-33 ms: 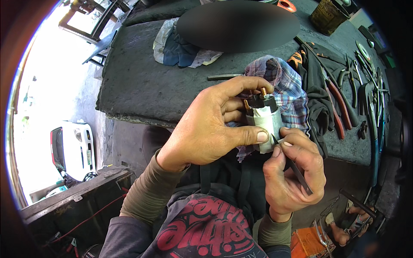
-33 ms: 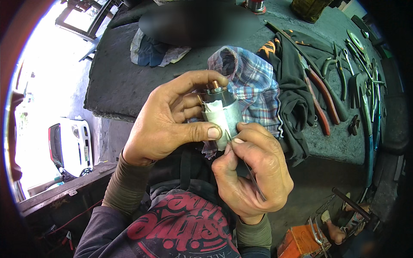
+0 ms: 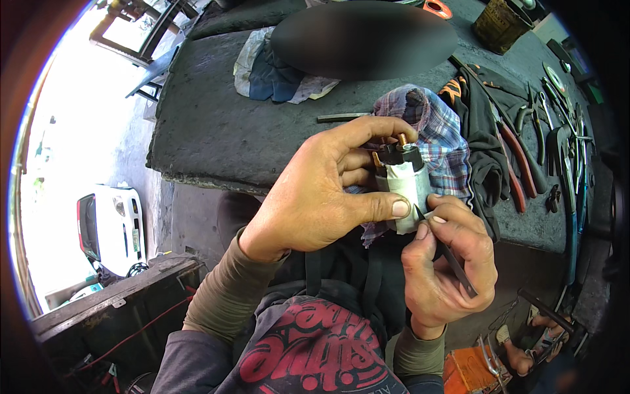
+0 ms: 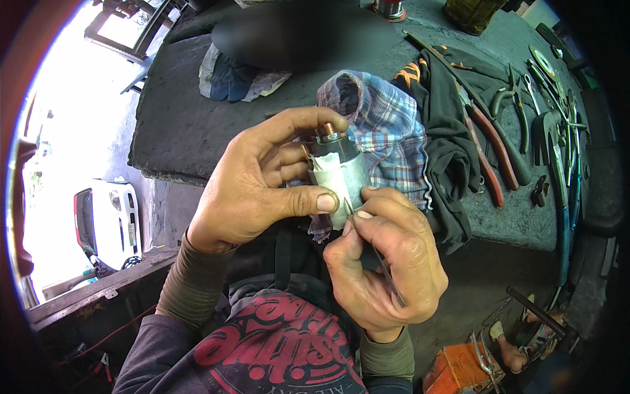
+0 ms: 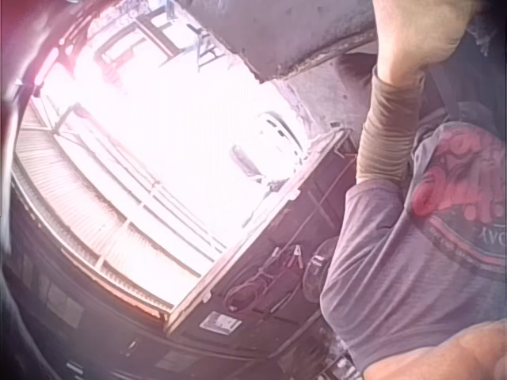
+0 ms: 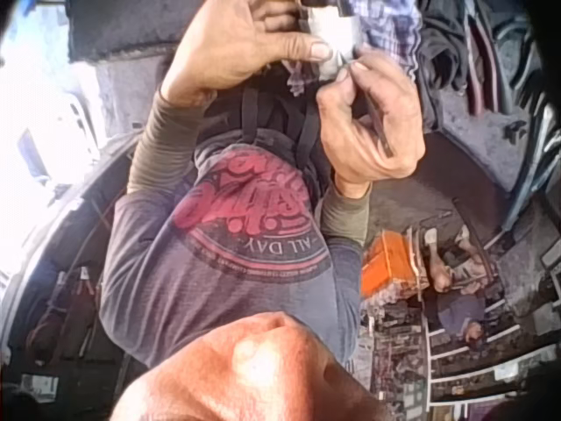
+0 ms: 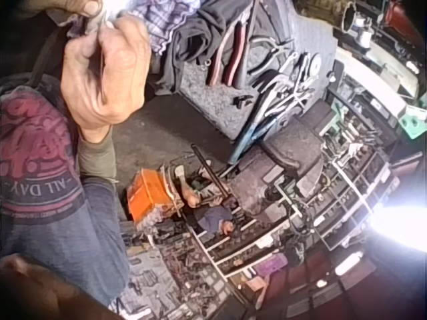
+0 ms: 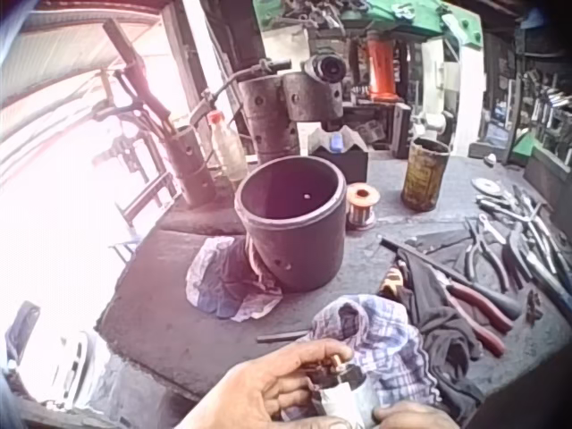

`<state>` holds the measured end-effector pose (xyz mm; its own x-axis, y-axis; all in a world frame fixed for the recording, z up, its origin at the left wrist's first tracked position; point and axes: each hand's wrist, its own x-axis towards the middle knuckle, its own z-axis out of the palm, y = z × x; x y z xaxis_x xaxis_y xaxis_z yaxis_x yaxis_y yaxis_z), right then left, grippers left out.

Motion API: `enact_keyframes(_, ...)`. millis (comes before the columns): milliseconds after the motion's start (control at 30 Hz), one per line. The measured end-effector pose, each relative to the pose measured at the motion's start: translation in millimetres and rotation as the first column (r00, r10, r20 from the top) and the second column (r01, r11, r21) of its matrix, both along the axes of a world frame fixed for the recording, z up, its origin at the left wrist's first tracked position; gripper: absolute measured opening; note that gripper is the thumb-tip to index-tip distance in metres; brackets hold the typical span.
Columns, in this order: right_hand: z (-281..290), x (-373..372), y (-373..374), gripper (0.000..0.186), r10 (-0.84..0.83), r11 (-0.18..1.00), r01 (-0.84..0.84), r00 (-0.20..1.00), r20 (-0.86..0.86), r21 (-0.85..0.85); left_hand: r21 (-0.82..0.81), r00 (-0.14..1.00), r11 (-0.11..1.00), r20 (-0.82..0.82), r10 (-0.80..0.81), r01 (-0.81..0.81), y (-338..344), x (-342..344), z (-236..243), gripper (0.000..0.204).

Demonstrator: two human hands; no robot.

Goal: The person holds a small cylindrical electrical component and uses a thin metal tool to scrape and adjust its surface and terminals. They rotate the component to access different sides while working at a cluttered workbench.

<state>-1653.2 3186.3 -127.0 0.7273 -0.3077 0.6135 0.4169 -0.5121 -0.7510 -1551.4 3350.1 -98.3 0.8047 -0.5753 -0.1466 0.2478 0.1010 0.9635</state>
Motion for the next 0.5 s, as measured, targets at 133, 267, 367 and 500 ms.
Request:
enact_keyframes(133,-1.1,2.9,-0.6,0.028,0.002,1.0,-0.002,1.0,0.013,-0.001,0.01,1.0,1.0,0.003,0.001,-0.001,-0.4,2.7,1.0,0.068)
enact_keyframes(267,-2.1,4.2,-0.9,0.027,0.003,1.0,-0.003,1.0,0.017,-0.006,0.005,1.0,1.0,0.001,0.003,-0.003,-0.7,4.3,1.1,0.068)
enact_keyframes(367,-2.2,3.3,-1.0,0.027,0.001,1.0,-0.001,1.0,0.012,-0.006,0.004,1.0,1.0,0.001,-0.001,0.001,-0.4,4.8,0.1,0.068)
enact_keyframes(500,-1.9,3.0,-1.6,0.026,0.004,1.0,-0.004,1.0,0.008,-0.014,0.002,1.0,1.0,0.014,-0.003,0.003,-0.1,4.8,-1.0,0.068)
